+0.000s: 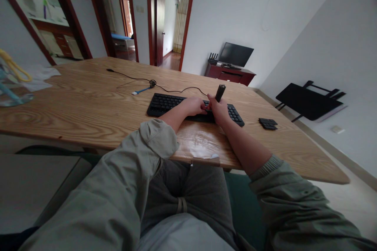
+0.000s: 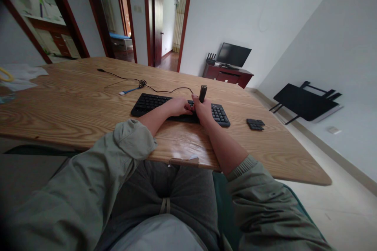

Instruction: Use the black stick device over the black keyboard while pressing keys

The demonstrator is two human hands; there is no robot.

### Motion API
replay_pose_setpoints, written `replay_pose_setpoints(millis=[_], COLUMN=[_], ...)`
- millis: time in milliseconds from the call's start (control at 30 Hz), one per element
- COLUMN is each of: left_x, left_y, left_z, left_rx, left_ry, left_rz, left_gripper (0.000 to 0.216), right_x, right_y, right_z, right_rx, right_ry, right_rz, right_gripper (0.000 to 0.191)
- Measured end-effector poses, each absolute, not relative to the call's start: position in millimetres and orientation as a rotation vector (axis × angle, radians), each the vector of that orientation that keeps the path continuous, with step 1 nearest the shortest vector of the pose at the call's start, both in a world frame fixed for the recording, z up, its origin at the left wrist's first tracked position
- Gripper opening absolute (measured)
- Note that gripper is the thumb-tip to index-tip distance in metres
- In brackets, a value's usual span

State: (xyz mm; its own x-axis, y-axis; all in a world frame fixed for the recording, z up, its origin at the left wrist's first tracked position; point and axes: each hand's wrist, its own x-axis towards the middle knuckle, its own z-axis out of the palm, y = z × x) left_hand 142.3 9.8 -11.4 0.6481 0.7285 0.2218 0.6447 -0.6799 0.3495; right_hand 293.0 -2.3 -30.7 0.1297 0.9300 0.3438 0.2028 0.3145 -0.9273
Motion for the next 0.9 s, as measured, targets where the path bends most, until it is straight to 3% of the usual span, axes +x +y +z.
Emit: replay_pose_setpoints(millis=[233,433,733,900], left_x=[142,140,129,125], left_y=[12,9,5,8], left_z=[-17,-14,-9,-9], left_rx=[2.602,2.590,2.569,2.601], left_ry=[1.108,1.139,1.066,1.168], left_rz=[0.537,0.562,0.573,0.646], left_gripper=[0.028,0.022,0.030,0.030], right_x=[285,275,306,340], right_y=[0,-8,0,2], right_z=[-36,-36,-26,-8], right_rx=[-1.229,-1.174,-1.088,-1.226], right_ry=[-1.359,-1.471,-1.223,-1.244], right_rz=[0.462,0.409,0.793,0.845], right_gripper=[0.042,0.042,0.036,0.044])
